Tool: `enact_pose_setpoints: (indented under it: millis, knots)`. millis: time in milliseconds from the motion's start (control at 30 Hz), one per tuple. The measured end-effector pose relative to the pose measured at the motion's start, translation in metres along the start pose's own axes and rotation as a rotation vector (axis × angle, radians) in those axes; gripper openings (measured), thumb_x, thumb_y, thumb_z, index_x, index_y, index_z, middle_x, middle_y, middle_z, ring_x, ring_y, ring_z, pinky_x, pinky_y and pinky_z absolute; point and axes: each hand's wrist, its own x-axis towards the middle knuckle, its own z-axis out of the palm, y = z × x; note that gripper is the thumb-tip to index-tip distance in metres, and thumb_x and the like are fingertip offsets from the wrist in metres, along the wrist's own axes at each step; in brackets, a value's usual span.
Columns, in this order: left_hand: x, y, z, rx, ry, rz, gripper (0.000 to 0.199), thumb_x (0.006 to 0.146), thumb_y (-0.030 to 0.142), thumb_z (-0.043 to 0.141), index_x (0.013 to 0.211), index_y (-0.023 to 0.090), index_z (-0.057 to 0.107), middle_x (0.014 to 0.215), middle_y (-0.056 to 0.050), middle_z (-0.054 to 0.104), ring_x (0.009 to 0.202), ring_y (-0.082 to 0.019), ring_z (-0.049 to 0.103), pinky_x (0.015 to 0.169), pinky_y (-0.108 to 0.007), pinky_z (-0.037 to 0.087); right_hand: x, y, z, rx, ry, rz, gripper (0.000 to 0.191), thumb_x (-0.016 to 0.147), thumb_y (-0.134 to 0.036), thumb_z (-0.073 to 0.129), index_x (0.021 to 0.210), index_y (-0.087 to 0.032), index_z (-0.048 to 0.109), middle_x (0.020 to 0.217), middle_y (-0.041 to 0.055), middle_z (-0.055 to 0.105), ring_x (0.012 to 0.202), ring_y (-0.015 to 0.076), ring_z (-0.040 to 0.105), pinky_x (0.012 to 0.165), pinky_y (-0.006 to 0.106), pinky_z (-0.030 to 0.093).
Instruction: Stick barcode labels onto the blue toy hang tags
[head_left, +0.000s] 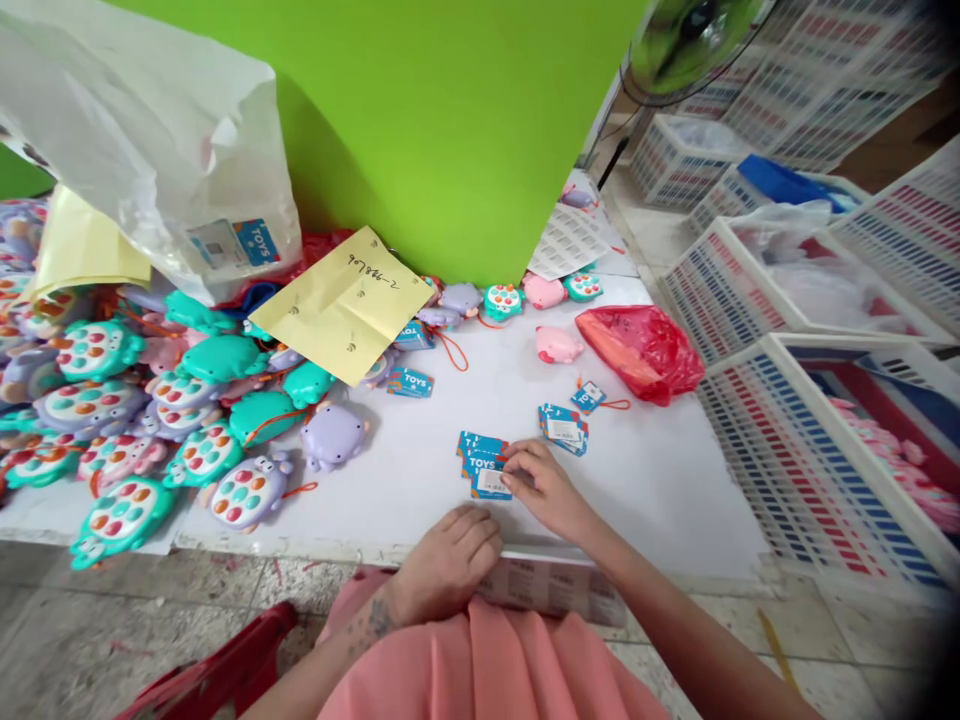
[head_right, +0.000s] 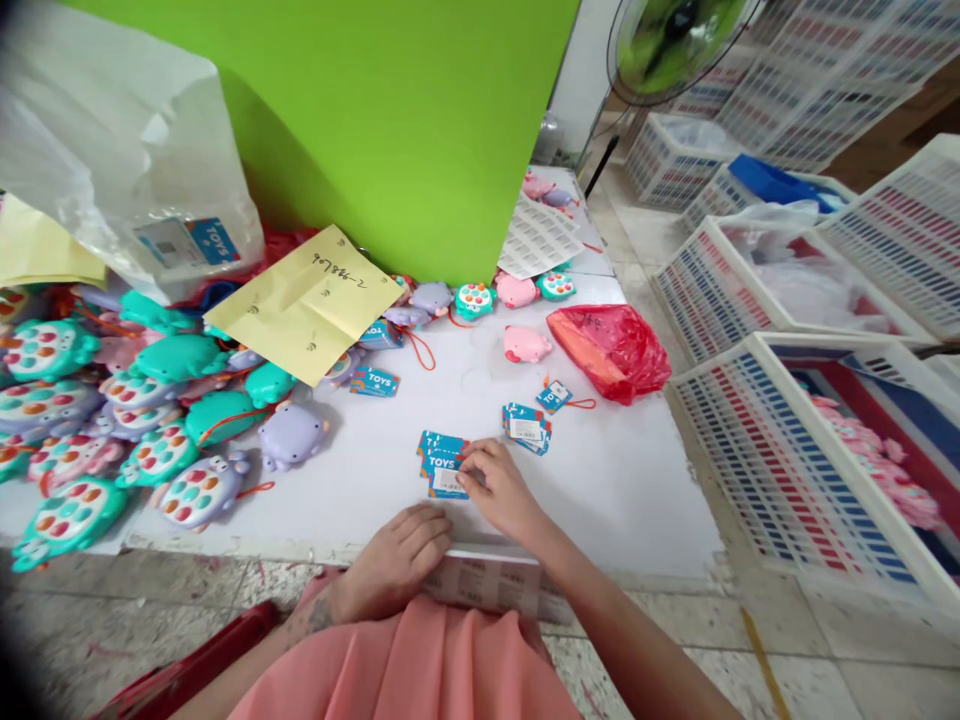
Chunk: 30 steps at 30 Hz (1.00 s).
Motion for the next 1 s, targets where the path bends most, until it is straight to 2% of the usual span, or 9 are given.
enact_pose_setpoints:
  millis: [333,567,1000]
  knots:
    - [-0.001,0.002,0.001,0.03,-0.033,-0.009,0.023,0.087,0.01,0.039,0.105,0.01,0.054,0.11,-0.011,0.06,0.111,-0.021,0.051,0.099,-0.04,0.043,-0.002,0.002,0.005,-0.075,-0.027,-0.04,0.005,0.077,-0.015,0.058,0.076,-0.02,0.059,0.098,0.006,0.054,0.098,0.02,0.051,0.087,0.039,0.041]
    - [-0.001,0.002,-0.001,0.032,0.016,0.009,0.021,0.088,0.01,0.038,0.098,0.01,0.056,0.107,-0.01,0.061,0.106,-0.021,0.053,0.098,-0.041,0.043,-0.005,-0.008,0.005,-0.022,0.122,0.005,0.007,0.079,-0.019,0.056,0.073,-0.021,0.059,0.09,0.0049,0.055,0.092,0.0195,0.052,0.084,0.038,0.041]
    - [-0.002,0.0,0.001,0.027,-0.019,0.003,0.024,0.088,0.011,0.037,0.104,0.01,0.055,0.107,-0.011,0.061,0.107,-0.021,0.053,0.099,-0.041,0.043,-0.007,-0.008,0.017,-0.113,0.08,0.052,0.007,0.076,-0.015,0.06,0.073,-0.02,0.063,0.088,0.0052,0.056,0.09,0.0201,0.051,0.083,0.038,0.04]
